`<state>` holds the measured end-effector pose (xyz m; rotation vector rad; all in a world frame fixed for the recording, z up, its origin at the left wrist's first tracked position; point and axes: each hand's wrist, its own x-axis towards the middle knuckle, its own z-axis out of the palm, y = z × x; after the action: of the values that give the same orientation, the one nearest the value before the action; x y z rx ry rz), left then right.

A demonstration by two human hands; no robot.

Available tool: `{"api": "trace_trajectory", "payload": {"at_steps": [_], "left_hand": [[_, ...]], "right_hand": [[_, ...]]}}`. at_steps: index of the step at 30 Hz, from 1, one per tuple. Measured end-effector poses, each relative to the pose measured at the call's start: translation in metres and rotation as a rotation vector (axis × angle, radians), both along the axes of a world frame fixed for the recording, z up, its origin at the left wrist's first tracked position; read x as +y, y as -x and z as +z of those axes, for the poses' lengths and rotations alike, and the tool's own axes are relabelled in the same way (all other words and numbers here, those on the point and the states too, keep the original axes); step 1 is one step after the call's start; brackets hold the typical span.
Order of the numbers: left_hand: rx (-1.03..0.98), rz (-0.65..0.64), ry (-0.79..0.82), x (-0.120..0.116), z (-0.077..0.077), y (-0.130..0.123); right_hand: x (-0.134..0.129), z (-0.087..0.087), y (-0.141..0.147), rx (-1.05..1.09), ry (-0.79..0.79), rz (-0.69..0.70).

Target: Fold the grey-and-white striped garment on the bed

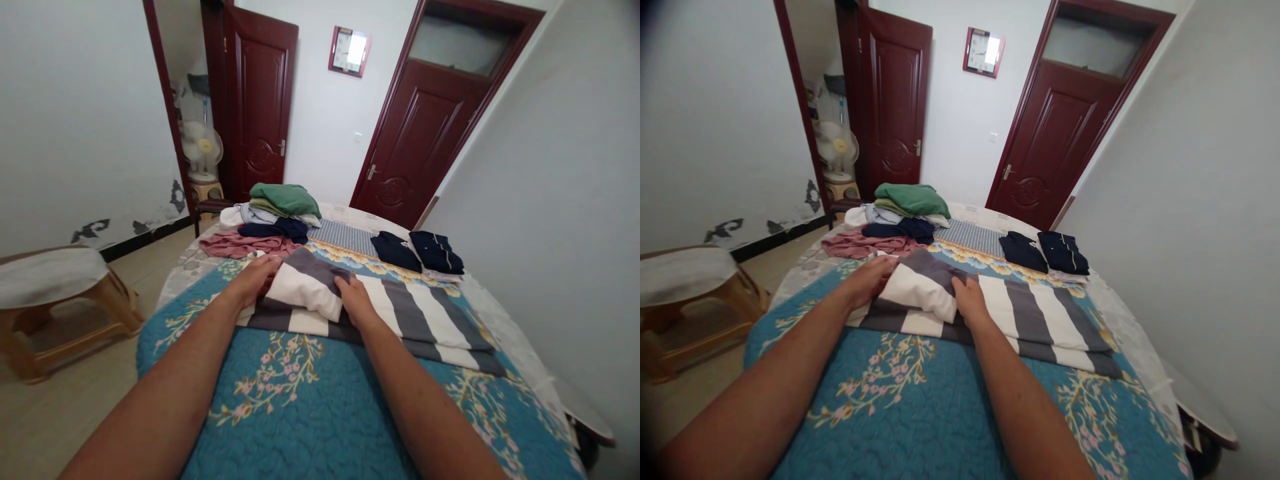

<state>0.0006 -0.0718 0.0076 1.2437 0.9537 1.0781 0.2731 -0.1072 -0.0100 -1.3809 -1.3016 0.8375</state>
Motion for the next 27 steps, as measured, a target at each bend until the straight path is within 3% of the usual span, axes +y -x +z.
{"api": "trace_trajectory", "payload": {"at_steps": [3, 7, 10, 13, 20, 24, 27], "left_hand": [[0.340, 0.011, -0.081, -0.003, -0.004, 0.001], [0.521, 0.044, -0.198, -0.012, -0.007, 0.002], [0.573, 0.105, -0.250, -0.014, -0.006, -0.001], [0.624, 0.076, -0.250, -0.013, -0.005, 0.000], [0.660, 0.081, -0.161, -0.010, -0.010, 0.011], [0.671, -0.048, -0.099, -0.017, 0.003, 0.021], [0.667, -0.051, -0.033, -0.021, 0.014, 0.027]], "right_hand": [[0.018, -0.019, -0.004, -0.089, 0.048, -0.085], [0.019, -0.032, -0.012, -0.205, -0.023, -0.062], [0.022, -0.035, -0.014, -0.231, -0.066, -0.126], [0.025, -0.036, -0.015, -0.280, -0.103, -0.168], [0.026, -0.035, -0.021, -0.586, -0.096, -0.156], [0.020, -0.034, -0.023, -0.647, -0.109, -0.170], [0.013, -0.032, -0.020, -0.675, -0.145, -0.146]]}}
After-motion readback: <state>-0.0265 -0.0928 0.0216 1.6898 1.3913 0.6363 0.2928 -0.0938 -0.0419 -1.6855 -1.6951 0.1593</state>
